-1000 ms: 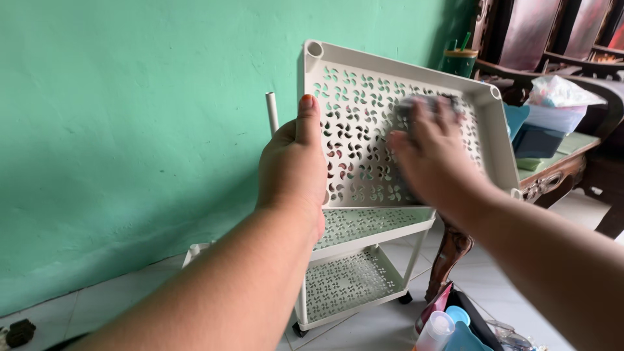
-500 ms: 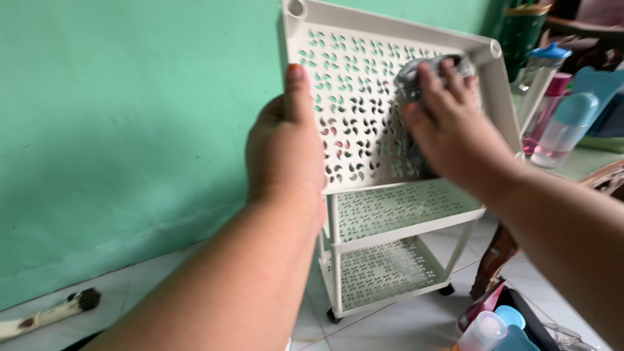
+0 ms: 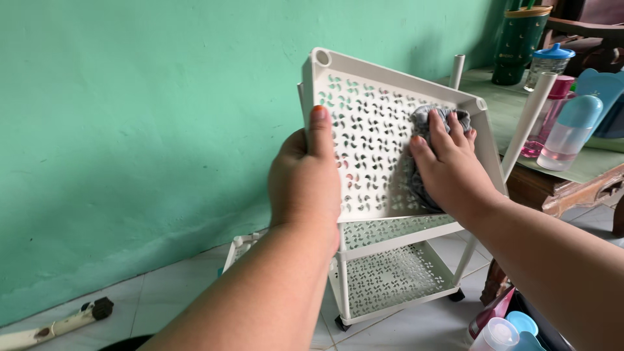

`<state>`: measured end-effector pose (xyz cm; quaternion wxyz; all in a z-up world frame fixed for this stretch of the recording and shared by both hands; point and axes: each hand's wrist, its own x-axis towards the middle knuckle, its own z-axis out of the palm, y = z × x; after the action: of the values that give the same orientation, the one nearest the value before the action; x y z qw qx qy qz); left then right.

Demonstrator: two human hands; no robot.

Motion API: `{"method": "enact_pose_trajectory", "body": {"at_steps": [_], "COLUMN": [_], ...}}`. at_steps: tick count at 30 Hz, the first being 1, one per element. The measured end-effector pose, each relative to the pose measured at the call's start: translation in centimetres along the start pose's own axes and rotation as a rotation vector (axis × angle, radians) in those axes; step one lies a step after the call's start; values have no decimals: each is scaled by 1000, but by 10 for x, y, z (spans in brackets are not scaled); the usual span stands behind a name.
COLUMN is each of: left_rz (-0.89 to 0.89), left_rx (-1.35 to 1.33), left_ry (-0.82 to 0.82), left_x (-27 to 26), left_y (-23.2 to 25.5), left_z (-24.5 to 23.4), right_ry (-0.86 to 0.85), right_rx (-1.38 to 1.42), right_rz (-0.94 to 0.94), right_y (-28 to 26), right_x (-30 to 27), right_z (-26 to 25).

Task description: The person disassembles a white plastic rolling storage cart, pulling the vertical poles out of the shelf tiers and setting the poles and shelves aside. They then wipe a removed perforated shelf with a gray cloth, turning it to clean both sides.

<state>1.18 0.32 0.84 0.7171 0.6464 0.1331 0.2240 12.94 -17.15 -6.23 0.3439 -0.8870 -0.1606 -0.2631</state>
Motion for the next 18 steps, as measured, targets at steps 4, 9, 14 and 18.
{"method": "enact_pose_trajectory", "body": {"at_steps": [4,9,14,18], "left_rz": [36,-24,-33,-40], "left_rx": [172,134,75,240], "left_ry": [27,17,-15,14], "left_x": [-1,-4,-12,-14], "left_y": [-1,6,14,15], "left_z": [7,12,12,13], "right_ry": [24,-23,-85,-2], "right_rx": [-207,50,2,-35], "right_rz": [-511,-391,336,-453], "right_y": [-27,-10,28,-2], "right_x": [-4,-3,8,-4], "right_z": [10,-5,-18,-1]}}
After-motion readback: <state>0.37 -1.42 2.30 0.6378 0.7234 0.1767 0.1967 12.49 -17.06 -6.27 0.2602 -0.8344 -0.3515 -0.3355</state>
